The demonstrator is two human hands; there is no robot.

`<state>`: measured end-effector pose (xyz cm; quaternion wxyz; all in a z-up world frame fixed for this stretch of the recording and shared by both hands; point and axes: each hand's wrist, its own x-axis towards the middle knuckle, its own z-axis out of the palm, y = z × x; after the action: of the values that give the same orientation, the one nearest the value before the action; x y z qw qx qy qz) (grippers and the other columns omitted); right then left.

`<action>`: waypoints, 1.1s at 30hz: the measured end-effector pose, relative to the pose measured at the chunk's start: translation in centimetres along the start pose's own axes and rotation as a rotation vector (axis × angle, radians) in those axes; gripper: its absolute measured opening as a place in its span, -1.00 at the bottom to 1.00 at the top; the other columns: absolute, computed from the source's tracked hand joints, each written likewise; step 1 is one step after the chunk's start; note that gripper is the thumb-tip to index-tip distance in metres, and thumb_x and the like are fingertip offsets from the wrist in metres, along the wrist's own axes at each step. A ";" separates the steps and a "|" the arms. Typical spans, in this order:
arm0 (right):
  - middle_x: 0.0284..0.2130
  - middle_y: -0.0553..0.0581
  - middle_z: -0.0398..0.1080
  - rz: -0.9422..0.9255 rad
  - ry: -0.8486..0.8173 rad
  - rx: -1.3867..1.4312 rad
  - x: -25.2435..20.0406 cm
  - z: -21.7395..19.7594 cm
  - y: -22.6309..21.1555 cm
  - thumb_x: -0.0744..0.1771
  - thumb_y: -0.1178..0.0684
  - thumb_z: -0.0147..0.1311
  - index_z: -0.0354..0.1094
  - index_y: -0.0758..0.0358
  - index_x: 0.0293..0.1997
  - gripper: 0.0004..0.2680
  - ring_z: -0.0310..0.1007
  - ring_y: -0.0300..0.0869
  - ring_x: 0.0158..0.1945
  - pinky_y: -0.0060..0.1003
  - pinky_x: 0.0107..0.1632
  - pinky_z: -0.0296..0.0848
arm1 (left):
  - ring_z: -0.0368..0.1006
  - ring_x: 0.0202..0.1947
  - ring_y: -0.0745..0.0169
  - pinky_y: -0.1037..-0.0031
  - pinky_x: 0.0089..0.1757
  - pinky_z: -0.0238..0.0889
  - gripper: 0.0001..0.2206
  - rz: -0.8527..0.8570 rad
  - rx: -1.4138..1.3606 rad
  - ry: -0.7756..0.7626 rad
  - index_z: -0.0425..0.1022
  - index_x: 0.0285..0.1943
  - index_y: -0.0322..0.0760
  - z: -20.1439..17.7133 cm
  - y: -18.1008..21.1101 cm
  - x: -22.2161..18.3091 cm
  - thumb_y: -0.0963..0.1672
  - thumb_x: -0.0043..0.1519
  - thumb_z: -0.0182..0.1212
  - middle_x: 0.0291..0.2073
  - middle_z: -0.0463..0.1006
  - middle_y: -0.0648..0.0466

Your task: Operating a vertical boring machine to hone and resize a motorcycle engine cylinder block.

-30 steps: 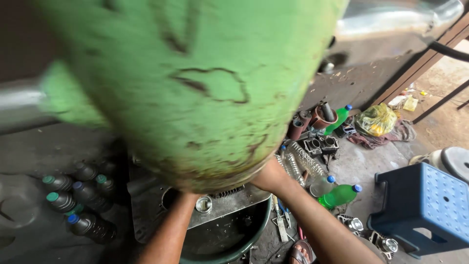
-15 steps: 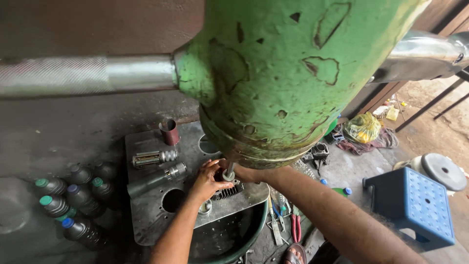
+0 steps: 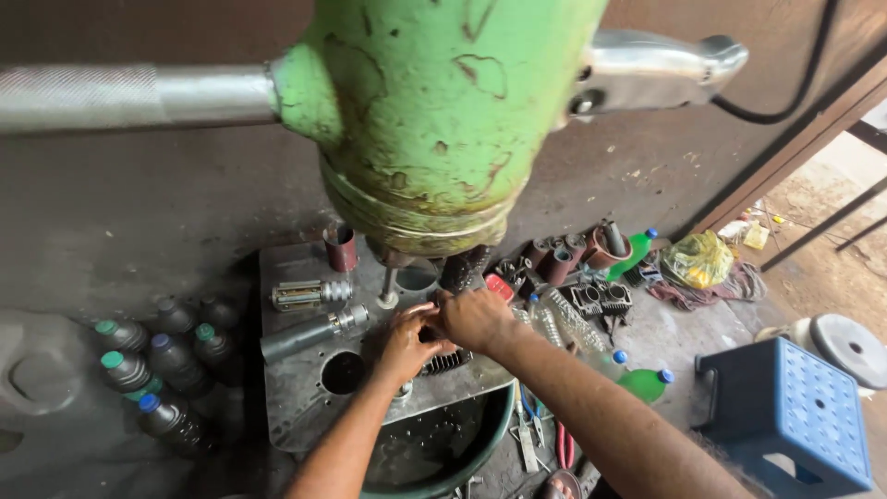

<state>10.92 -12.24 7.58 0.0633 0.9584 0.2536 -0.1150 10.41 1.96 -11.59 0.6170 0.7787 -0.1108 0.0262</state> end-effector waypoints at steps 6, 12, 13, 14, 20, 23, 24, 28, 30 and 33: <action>-0.09 0.31 0.48 -0.490 0.173 -0.152 0.5 0.3 1.8 0.36 -0.13 -0.04 0.38 0.23 0.08 -0.71 0.55 0.10 -0.11 -0.02 -0.07 0.52 | 0.25 0.32 0.10 0.07 0.30 -0.06 -0.40 0.129 0.426 0.074 0.62 0.05 -0.13 -1.7 4.8 -0.8 0.09 -0.16 0.56 0.29 0.44 0.10; 0.07 0.40 0.38 -0.550 0.182 -0.196 1.8 4.6 2.4 0.32 0.00 0.02 0.34 0.38 0.14 -0.67 0.47 0.10 0.09 -0.07 0.04 0.49 | -0.08 0.50 0.19 -0.04 0.35 -0.28 -0.35 0.040 0.626 -0.028 0.58 0.16 0.07 -2.6 6.4 -1.3 0.16 -0.15 0.51 0.42 0.21 0.50; 0.06 0.39 0.40 -0.574 0.260 -0.203 2.1 5.6 2.7 0.30 -0.01 0.03 0.35 0.37 0.12 -0.67 0.48 0.10 0.11 -0.09 0.03 0.50 | -0.15 0.52 0.22 -0.05 0.37 -0.35 -0.38 -0.021 0.618 -0.071 0.59 0.14 0.12 -2.8 7.2 -1.3 0.17 -0.14 0.49 0.45 0.14 0.55; 0.05 0.38 0.42 -0.598 0.339 -0.210 2.4 6.6 3.0 0.28 -0.02 0.03 0.36 0.36 0.09 -0.67 0.49 0.10 0.13 -0.11 0.02 0.51 | -0.22 0.55 0.25 -0.05 0.38 -0.42 -0.41 -0.082 0.610 -0.114 0.60 0.12 0.17 -3.0 8.0 -1.3 0.17 -0.13 0.48 0.47 0.08 0.60; -0.12 0.33 0.52 0.027 0.069 0.013 0.1 2.3 -2.2 0.42 -0.19 -0.14 0.30 0.31 0.21 -0.63 0.59 0.10 -0.16 -0.04 -0.09 0.54 | -0.33 0.60 0.23 -0.09 0.41 -0.53 -0.47 -0.184 0.588 -0.171 0.61 0.07 0.10 -2.6 7.0 -0.9 0.15 -0.10 0.48 0.53 0.02 0.54; -0.19 0.30 0.55 0.173 0.057 0.062 1.4 4.4 -1.8 0.42 -0.21 -0.16 0.33 0.29 0.18 -0.63 0.60 0.09 -0.18 -0.01 -0.10 0.55 | -0.32 0.59 0.10 -0.21 0.37 -0.51 -0.34 -0.102 0.541 -0.134 0.48 0.23 -0.05 -1.1 3.3 -0.4 0.12 -0.07 0.51 0.53 0.07 0.37; -0.19 0.30 0.55 0.163 0.064 0.053 1.4 5.1 -1.5 0.42 -0.21 -0.16 0.33 0.29 0.18 -0.63 0.60 0.09 -0.18 -0.01 -0.10 0.55 | -0.32 0.59 0.10 -0.21 0.37 -0.51 -0.34 -0.101 0.541 -0.119 0.48 0.23 -0.05 -1.2 4.1 -0.3 0.12 -0.07 0.51 0.53 0.07 0.37; -0.13 0.22 0.53 -0.251 0.344 -0.581 0.4 4.1 -2.3 0.25 -0.21 -0.05 0.44 0.18 0.03 -0.62 0.52 0.14 -0.06 0.08 -0.11 0.40 | -0.30 0.53 -0.03 -0.12 0.33 -0.40 -0.14 -0.102 0.542 -0.205 0.27 0.43 -0.13 -2.4 4.8 0.0 0.01 -0.11 0.58 0.55 -0.02 0.12; -0.10 0.22 0.51 -0.420 0.415 -0.867 0.9 4.6 -1.5 0.20 -0.23 -0.02 0.43 0.13 0.03 -0.60 0.46 0.19 -0.01 0.12 -0.09 0.33 | -0.25 0.51 -0.06 -0.02 0.33 -0.30 -0.12 -0.126 0.535 -0.218 0.25 0.44 -0.15 -2.9 5.3 -0.3 -0.03 -0.13 0.58 0.55 -0.02 0.05; -0.05 0.25 0.49 -0.561 0.106 -1.018 4.8 8.7 1.1 0.33 -0.16 -0.05 0.49 0.15 0.02 -0.70 0.40 0.22 0.09 0.19 0.05 0.28 | 0.16 0.39 -0.03 0.23 0.29 0.09 -0.32 -0.289 0.371 -0.058 0.45 0.28 -0.15 -3.6 5.6 -0.2 -0.07 -0.11 0.51 0.39 0.30 0.00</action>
<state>13.87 -12.45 -2.01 0.4701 0.7079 0.5240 0.0571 9.46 4.26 -5.45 0.4574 0.8869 -0.0093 -0.0649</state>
